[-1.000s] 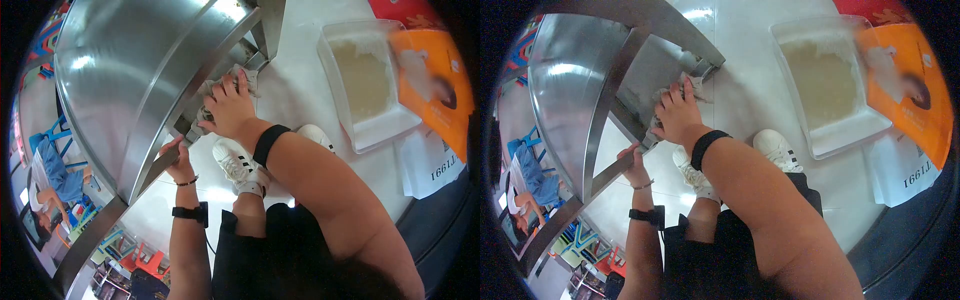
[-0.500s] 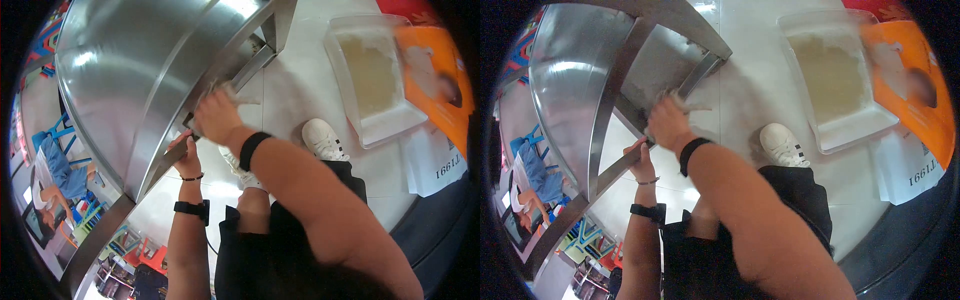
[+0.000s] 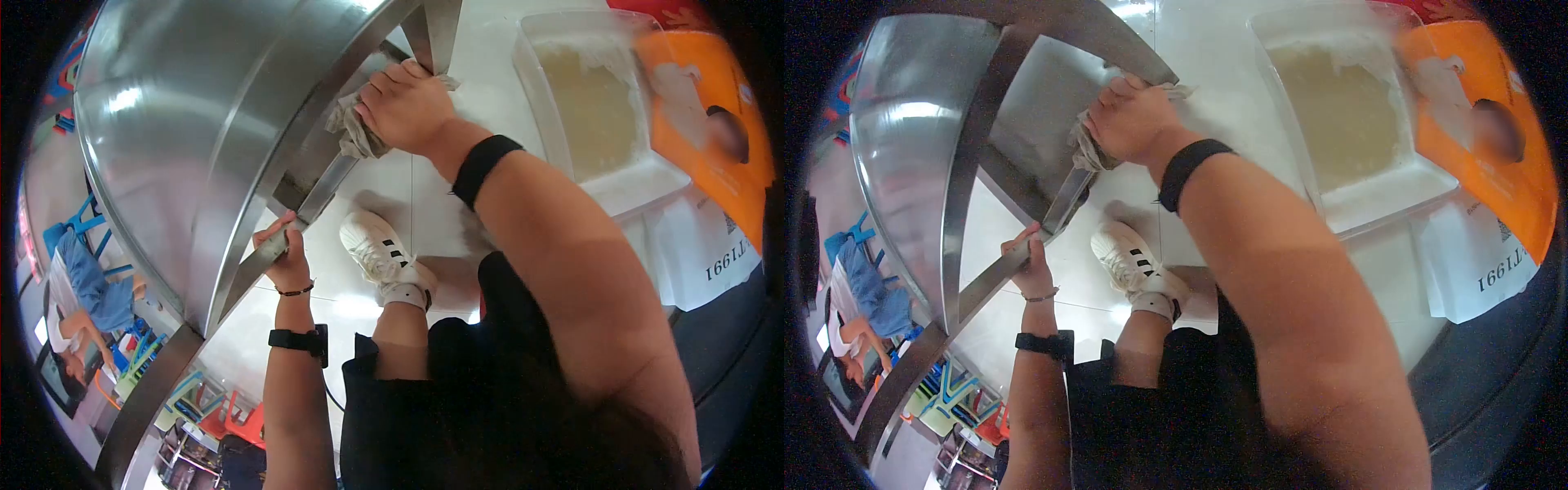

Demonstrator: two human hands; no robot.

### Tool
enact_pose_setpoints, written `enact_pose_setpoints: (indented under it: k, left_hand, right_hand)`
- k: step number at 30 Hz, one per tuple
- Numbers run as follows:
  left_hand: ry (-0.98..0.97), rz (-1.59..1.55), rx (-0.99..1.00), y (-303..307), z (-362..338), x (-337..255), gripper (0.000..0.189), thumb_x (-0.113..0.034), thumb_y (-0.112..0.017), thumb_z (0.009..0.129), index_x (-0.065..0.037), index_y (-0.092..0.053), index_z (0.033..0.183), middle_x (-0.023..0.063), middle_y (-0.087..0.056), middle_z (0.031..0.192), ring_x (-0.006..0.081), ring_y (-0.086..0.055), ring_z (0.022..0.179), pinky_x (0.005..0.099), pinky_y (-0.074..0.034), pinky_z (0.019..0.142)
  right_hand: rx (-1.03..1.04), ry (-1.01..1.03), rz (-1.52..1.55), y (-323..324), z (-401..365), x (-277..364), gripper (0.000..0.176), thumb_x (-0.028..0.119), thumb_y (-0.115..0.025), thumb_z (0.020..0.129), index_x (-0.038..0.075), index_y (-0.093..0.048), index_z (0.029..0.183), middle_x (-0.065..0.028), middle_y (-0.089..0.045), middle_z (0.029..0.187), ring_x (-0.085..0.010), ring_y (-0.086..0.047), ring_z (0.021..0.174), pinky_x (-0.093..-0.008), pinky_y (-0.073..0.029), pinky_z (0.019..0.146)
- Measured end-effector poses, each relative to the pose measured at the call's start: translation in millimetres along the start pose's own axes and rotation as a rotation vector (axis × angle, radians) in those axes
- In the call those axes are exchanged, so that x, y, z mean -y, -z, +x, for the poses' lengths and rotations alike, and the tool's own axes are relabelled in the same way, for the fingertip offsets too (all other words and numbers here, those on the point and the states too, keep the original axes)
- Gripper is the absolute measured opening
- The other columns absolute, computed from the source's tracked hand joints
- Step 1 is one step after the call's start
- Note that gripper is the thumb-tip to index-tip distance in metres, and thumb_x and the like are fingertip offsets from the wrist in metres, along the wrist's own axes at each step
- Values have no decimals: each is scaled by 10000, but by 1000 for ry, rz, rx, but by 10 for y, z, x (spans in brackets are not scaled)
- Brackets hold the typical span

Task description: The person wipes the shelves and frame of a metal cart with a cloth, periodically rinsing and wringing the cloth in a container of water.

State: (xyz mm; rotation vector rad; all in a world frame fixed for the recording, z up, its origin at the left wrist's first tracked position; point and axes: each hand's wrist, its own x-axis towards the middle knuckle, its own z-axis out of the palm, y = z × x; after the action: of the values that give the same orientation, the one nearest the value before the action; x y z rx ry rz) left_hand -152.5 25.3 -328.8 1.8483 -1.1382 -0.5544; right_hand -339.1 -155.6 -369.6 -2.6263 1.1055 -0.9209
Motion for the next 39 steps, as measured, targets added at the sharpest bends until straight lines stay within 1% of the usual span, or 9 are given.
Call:
enact_pose_setpoints:
  k: [9,11,13,23,26,31,35,37,39]
  left_hand:
    - [-26,5,-61,-22,-32,7,146,-28,-491,732,-7,-381,827,130,-545,830,176,-506,810,293,-382,764]
    - [144,451,-37,29,-14,31,176,6,-499,692,-4,-391,830,127,-539,825,195,-520,779,322,-395,765]
    - [-78,-117,-70,-53,52,32,162,18,-489,689,-11,-387,811,130,-538,826,193,-520,776,330,-397,760]
    - [85,52,-44,85,21,47,164,27,-499,685,7,-422,829,134,-536,856,196,-507,796,312,-387,767]
    - [256,180,-134,149,35,73,170,-31,-569,676,22,-504,824,96,-529,809,168,-501,726,266,-421,675]
    - [275,236,-157,147,59,-37,211,-76,-576,688,25,-507,860,83,-530,800,152,-497,678,240,-424,618]
    - [516,-39,-350,55,113,-221,277,-76,-595,663,-29,-502,920,60,-519,874,169,-509,795,271,-468,553]
    - [559,-46,-321,129,151,-158,300,-74,-605,655,-33,-499,934,59,-520,887,172,-516,794,267,-467,563]
    - [618,-326,-381,512,262,443,294,-61,-603,657,-41,-504,933,61,-521,899,179,-524,789,289,-468,583]
  right_hand:
    - [156,-34,-13,29,-54,509,229,316,-454,688,122,-574,674,7,-533,721,-171,-476,764,-335,-317,721]
    - [401,-62,76,71,-45,523,237,333,-455,685,127,-573,693,6,-532,729,-164,-470,809,-335,-313,739]
    - [224,-2,19,62,-51,447,210,335,-495,665,132,-544,643,18,-512,723,-157,-458,734,-319,-321,698]
    - [403,-17,272,407,-205,413,166,193,-481,648,102,-574,751,-74,-570,737,-214,-539,746,-337,-393,685]
    - [308,-155,594,682,-336,400,180,222,-438,727,61,-508,688,-85,-537,687,-236,-524,704,-352,-398,644]
    - [789,-821,792,1196,-435,113,251,254,-406,764,19,-496,778,-167,-537,723,-296,-521,716,-386,-395,642]
    - [674,-1042,762,1443,-447,-151,245,236,-417,764,6,-482,819,-182,-527,730,-321,-510,704,-384,-392,631]
    - [-106,-897,565,1064,-604,-148,236,215,-400,785,2,-432,883,-174,-515,712,-280,-515,665,-351,-395,601]
    - [-129,-1033,761,834,-561,2,239,211,-395,794,6,-398,917,-168,-507,702,-263,-509,652,-341,-392,593]
